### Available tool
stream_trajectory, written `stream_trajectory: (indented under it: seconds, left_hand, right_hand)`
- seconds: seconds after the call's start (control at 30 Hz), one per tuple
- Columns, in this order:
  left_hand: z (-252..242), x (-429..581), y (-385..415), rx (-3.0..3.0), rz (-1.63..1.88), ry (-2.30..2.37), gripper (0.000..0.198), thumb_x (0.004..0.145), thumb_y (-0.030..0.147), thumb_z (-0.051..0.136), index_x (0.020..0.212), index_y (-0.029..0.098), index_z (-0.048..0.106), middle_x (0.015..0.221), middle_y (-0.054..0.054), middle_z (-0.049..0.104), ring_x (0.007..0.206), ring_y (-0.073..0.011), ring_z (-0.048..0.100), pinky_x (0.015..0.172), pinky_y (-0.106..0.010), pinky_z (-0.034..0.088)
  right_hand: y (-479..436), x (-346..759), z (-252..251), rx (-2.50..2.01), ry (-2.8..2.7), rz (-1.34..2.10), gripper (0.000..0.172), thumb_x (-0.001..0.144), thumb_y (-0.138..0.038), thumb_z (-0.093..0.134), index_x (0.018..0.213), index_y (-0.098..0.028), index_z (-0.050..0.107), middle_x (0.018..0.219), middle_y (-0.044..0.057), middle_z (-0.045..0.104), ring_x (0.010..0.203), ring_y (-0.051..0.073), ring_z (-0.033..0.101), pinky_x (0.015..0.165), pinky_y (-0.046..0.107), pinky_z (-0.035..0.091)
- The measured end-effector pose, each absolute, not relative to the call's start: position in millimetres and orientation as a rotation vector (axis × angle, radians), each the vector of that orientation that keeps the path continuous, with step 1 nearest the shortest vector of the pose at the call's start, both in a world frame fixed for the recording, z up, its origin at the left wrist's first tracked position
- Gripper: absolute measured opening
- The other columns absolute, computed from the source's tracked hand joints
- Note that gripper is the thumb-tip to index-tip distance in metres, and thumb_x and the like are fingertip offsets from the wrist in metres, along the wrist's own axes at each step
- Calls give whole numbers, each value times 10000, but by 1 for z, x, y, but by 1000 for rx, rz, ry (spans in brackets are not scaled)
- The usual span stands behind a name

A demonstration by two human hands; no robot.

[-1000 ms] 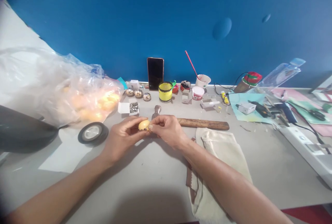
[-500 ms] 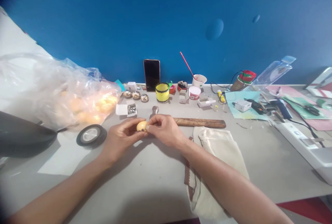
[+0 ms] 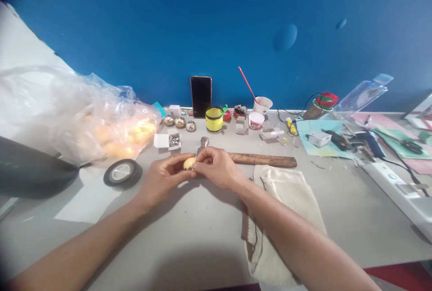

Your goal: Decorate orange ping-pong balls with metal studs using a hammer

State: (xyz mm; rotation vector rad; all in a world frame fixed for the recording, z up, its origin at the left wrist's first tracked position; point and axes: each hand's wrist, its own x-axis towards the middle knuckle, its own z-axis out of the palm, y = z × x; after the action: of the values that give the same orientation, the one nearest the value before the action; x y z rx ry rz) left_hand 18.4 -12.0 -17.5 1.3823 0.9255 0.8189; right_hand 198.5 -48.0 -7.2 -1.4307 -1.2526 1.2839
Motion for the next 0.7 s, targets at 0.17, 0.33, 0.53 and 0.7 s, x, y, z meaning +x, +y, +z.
stream_trajectory:
  seconds: [0.17,0.33,0.53,0.7]
  left_hand:
    - [-14,20,-12,1256,725,885,444,649,300,879,1049,146,765,883,-73,776,782,-222,700,717,-346,588]
    - [-12,17,-12,1243,726,807,375,757,365,814,1068,159,781,854,-69,758,772,-202,672,765,-364,565]
    - [-19,16,-7,1006,717,710,441,739,347,834,1125,144,766,847,-88,730,729,-192,650,679,-353,541]
    - [-22,14,-2,1035,769,765,493,727,364,835,1162,155,733,890,-69,700,730,-157,635,637,-287,515]
  right_hand:
    - [-45,210,-3,-1293,-1247,1337,236,792,-392,713,787,-180,610,610,-31,607,497,86,485,500,228,381]
    - [-48,207,0,-1388,-1346,1297,208,803,-366,702,783,-183,605,589,-41,595,490,84,474,483,219,349]
    - [-44,213,-3,-1565,-1456,988,168,836,-348,644,779,-192,619,650,-16,627,571,123,534,563,257,405]
    - [-37,230,-15,-1884,-1903,215,229,871,-255,610,1073,-168,673,1130,126,676,1064,270,587,874,375,430]
